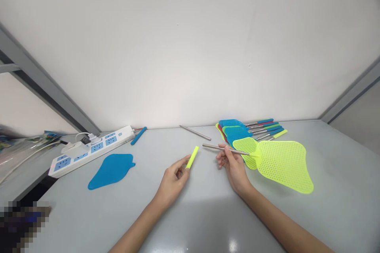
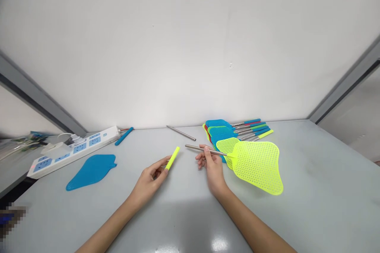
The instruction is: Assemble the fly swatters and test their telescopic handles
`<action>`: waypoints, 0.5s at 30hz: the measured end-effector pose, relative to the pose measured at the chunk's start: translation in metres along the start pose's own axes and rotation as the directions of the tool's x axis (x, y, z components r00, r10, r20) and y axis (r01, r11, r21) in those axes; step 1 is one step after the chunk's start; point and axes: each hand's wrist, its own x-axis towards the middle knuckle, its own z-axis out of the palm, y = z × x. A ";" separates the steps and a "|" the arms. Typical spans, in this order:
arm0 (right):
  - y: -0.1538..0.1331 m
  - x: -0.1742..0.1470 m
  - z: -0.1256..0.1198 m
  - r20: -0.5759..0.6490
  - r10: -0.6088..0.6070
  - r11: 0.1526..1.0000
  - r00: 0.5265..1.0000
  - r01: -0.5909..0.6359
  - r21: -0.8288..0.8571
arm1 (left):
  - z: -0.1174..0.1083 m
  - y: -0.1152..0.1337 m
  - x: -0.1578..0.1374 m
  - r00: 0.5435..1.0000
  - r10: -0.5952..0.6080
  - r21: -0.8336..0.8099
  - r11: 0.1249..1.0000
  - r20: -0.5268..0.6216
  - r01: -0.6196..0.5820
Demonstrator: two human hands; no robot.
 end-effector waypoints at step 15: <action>-0.001 0.002 -0.002 -0.081 0.004 0.996 0.997 0.003 0.084 | 0.001 0.000 0.000 1.000 -0.011 0.047 0.999 0.012 0.010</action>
